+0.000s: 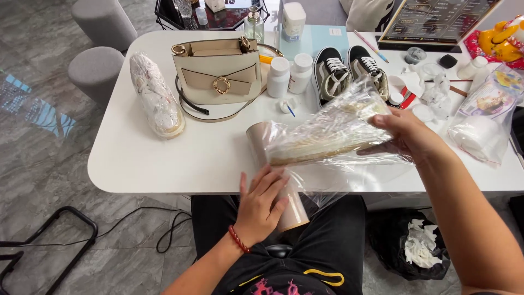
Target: Wrapping shoes in plastic film for storage or display.
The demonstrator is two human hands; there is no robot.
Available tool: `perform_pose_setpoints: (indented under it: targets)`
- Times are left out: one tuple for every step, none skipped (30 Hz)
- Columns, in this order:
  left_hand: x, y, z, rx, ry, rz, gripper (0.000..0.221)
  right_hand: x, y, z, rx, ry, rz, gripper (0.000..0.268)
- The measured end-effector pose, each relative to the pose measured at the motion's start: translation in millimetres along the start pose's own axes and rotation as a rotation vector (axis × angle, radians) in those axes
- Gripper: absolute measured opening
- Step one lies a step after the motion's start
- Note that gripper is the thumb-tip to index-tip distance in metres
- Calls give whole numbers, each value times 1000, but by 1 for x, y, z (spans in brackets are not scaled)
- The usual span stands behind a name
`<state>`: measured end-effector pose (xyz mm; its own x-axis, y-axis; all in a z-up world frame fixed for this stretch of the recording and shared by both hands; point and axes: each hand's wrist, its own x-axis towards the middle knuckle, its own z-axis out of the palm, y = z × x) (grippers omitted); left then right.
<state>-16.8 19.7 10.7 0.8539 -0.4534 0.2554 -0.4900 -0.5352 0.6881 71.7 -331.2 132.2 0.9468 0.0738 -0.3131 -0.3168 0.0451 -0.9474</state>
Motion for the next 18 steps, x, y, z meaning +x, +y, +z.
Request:
perform_pose_setpoints:
  targets:
    - [0, 1, -2, -1, 1, -2, 53, 3, 8, -7, -1, -1, 1, 79]
    - [1, 2, -3, 76, 130, 5, 46, 7, 16, -14, 14, 34, 14, 79]
    - [-2, 4, -3, 147, 252, 4, 40, 7, 26, -22, 29, 72, 38, 78]
    - [4, 8, -12, 142, 246, -5, 40, 6, 32, -25, 28, 73, 50, 78]
    - [13, 12, -21, 127, 222, -193, 41, 6, 37, -28, 24, 74, 51, 77]
    - [21, 16, -31, 113, 194, -381, 45, 5, 42, -32, 20, 75, 52, 77]
    - [25, 15, -35, 111, 190, -385, 45, 9, 52, -38, 20, 76, 58, 77]
    - [28, 16, -39, 26, 129, -511, 58, 12, 62, -45, 8, 93, 53, 76]
    - [32, 16, -43, -58, 68, -632, 72, 15, 72, -52, -3, 110, 45, 74]
    - [31, 10, -40, -59, 64, -633, 72, 16, 80, -54, -2, 113, 47, 74]
    - [31, 4, -38, -80, 160, -487, 91, 18, 87, -57, -17, 147, 75, 72]
    - [31, -2, -36, -102, 252, -339, 112, 20, 94, -60, -31, 180, 102, 69]
    - [32, -5, -37, -101, 249, -339, 112, 19, 97, -57, -29, 182, 103, 69]
    - [32, -8, -38, -137, 245, -356, 106, 18, 100, -54, -27, 194, 110, 67]
    - [33, -11, -40, -172, 240, -375, 101, 17, 102, -50, -25, 204, 117, 65]
    - [34, -17, -40, -172, 237, -377, 101, 17, 104, -50, -23, 205, 120, 65]
    - [36, -24, -40, -149, 282, -352, 93, 17, 106, -50, -57, 221, 63, 64]
    - [38, -30, -39, -126, 326, -327, 86, 16, 109, -50, -92, 238, 5, 62]
